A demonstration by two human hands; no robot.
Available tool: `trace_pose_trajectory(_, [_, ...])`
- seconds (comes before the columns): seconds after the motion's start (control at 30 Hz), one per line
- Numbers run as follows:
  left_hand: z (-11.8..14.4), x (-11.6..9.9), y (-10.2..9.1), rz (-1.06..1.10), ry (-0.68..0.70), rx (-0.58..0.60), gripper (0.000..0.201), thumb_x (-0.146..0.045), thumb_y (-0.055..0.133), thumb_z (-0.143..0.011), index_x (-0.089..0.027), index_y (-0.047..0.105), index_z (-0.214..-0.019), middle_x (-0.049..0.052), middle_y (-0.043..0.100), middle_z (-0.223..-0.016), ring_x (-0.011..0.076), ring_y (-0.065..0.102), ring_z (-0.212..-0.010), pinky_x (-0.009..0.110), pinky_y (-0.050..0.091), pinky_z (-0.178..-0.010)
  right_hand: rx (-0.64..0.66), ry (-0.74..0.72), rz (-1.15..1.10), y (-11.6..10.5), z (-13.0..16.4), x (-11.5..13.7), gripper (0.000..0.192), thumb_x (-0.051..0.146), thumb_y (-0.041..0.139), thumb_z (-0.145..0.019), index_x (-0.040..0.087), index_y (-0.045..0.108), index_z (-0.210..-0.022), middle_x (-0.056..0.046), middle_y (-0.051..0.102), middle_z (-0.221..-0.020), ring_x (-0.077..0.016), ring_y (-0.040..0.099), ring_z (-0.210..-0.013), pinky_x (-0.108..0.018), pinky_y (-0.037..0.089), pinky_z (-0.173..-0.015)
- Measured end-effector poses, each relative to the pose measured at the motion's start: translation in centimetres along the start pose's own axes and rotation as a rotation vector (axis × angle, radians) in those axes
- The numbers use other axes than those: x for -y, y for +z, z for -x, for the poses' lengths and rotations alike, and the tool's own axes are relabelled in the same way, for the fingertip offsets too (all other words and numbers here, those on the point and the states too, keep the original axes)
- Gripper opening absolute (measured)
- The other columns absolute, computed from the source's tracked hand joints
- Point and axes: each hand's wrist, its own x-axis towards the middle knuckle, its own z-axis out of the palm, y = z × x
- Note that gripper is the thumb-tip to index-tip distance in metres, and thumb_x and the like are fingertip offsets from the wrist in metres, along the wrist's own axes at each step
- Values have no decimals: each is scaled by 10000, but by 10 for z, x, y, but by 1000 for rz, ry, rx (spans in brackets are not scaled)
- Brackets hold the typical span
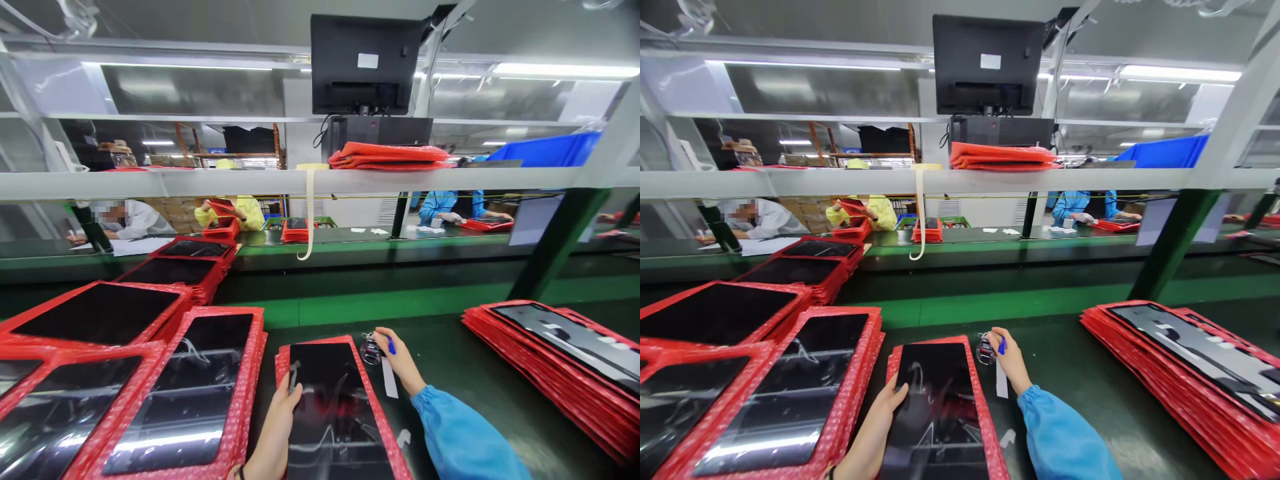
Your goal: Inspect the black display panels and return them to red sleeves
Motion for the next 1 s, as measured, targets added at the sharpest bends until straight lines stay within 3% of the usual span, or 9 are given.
trace_pose_trajectory(0.1, [2,-1,-1,-14,62,4,578,-240,575,-818,-113,456,-1369,130,429,-1482,218,333,-1389,319,228,-1134,36,50,32,4,-6,-8,188,283,591,-920,146,622,-1044,-42,668,-1006,-169,663,-812,-349,566,-712])
trace_pose_trajectory(0.27, [10,-2,-3,-43,178,20,684,-194,654,-743,-63,428,-1375,158,329,-1533,219,217,-1435,285,117,-1152,38,62,50,2,-11,-12,166,275,602,-913,139,628,-1003,-30,668,-957,-159,658,-782,-335,562,-691])
trace_pose_trajectory(0.43, [16,7,-17,-6,230,9,668,-237,697,-701,-169,478,-1329,90,274,-1568,199,146,-1453,253,95,-1145,-29,15,15,3,-7,-10,172,303,625,-893,132,631,-911,-13,685,-843,-155,672,-730,-344,566,-696])
trace_pose_trajectory(0.53, [15,14,-35,44,148,3,654,-260,721,-615,-157,534,-1234,160,414,-1474,297,353,-1369,341,252,-1109,-132,-78,-24,1,10,3,350,456,699,-771,156,607,-926,-69,722,-922,-269,692,-938,-455,536,-874])
trace_pose_trajectory(0.63, [14,18,-51,83,21,6,570,-192,703,-498,-166,608,-1060,181,583,-1255,339,518,-1185,400,394,-974,-174,-181,-71,4,43,21,458,545,657,-744,196,584,-1031,-116,657,-1237,-316,587,-1191,-466,432,-1042])
trace_pose_trajectory(0.7, [14,16,-57,105,-75,15,517,-158,682,-465,-188,620,-978,158,598,-1186,314,579,-1048,398,446,-853,-113,-202,-102,12,68,27,384,514,633,-776,210,608,-1010,-114,685,-1212,-297,643,-1123,-420,484,-1002])
trace_pose_trajectory(0.77, [15,12,-58,123,-159,35,465,-161,678,-490,-200,612,-949,125,599,-1124,252,616,-899,367,460,-743,63,-150,-152,22,89,24,365,448,654,-781,217,623,-1061,-111,684,-1225,-283,630,-1148,-375,497,-988])
trace_pose_trajectory(0.8, [15,9,-57,127,-189,48,445,-161,681,-512,-201,603,-948,102,604,-1066,218,620,-834,347,459,-712,87,-121,-170,27,96,18,335,418,646,-797,217,613,-1062,-114,694,-1209,-272,647,-1124,-360,504,-976])
trace_pose_trajectory(1.0, [14,-14,-38,48,-272,149,251,-176,643,-712,-161,523,-932,56,650,-832,140,627,-691,275,450,-650,52,-254,-82,43,100,-22,224,329,659,-770,235,620,-969,-128,682,-1231,-259,626,-1145,-314,473,-986])
